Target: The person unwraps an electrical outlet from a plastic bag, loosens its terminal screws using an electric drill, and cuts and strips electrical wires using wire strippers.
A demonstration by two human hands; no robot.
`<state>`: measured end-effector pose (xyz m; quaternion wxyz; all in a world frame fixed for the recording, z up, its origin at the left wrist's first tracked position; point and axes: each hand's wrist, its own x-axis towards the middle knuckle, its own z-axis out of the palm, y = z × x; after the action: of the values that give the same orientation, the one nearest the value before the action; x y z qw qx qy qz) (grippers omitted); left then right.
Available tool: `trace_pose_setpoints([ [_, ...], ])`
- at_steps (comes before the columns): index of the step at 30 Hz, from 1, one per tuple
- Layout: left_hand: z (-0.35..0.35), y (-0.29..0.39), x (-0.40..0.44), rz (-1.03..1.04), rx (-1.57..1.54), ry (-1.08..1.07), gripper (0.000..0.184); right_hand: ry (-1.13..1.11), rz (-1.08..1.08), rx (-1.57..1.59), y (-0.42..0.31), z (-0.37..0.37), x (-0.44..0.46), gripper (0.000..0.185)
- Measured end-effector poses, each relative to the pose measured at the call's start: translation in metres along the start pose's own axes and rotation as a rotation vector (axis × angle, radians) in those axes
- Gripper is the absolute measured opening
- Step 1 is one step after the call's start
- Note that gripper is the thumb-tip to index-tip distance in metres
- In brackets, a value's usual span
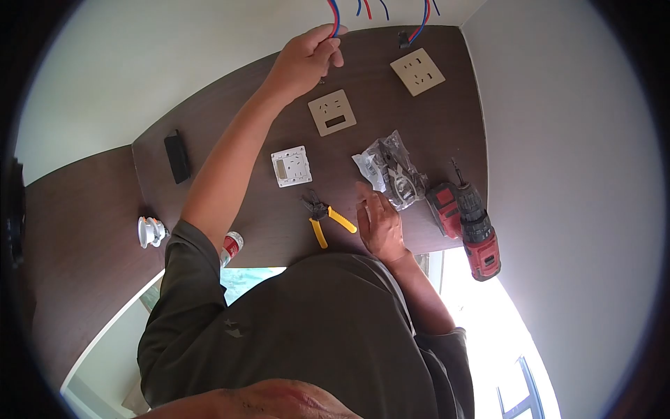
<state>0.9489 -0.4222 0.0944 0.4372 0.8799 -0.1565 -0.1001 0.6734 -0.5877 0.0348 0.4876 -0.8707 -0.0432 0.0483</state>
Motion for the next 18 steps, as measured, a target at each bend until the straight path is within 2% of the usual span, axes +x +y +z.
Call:
trace_pose_setpoints([
  [2, 0.000, 0.000, -0.006, -0.182, -0.475, -0.037, 0.029, 0.017, -0.002, 0.003, 0.002, 0.001, 0.000, 0.043],
  [6, 0.004, -0.012, -0.017, -0.258, -0.626, 0.029, 0.028, 0.055, 0.007, -0.038, 0.008, 0.000, -0.008, 0.041],
  [9, -0.012, -0.014, -0.016, -0.181, -0.749, 0.029, 0.021, 0.052, 0.021, -0.027, 0.010, -0.004, -0.006, 0.039],
  [11, -0.032, -0.007, -0.014, -0.321, -0.803, -0.234, 0.026, 0.115, -0.006, -0.029, 0.010, -0.004, -0.004, 0.037],
  [12, -0.012, -0.014, -0.008, -0.322, -0.832, -0.062, 0.028, 0.120, -0.011, -0.054, 0.013, -0.004, -0.003, 0.036],
  [15, -0.017, -0.019, -0.008, -0.288, -0.855, -0.168, 0.026, 0.138, 0.063, -0.070, 0.020, -0.006, -0.005, 0.036],
  [16, -0.011, -0.005, -0.016, -0.292, -0.957, -0.050, 0.021, 0.132, 0.112, -0.057, 0.020, -0.008, -0.004, 0.034],
  [18, -0.008, -0.014, -0.012, -0.227, -1.002, -0.057, 0.019, 0.090, 0.086, -0.111, 0.027, -0.004, -0.011, 0.035],
])
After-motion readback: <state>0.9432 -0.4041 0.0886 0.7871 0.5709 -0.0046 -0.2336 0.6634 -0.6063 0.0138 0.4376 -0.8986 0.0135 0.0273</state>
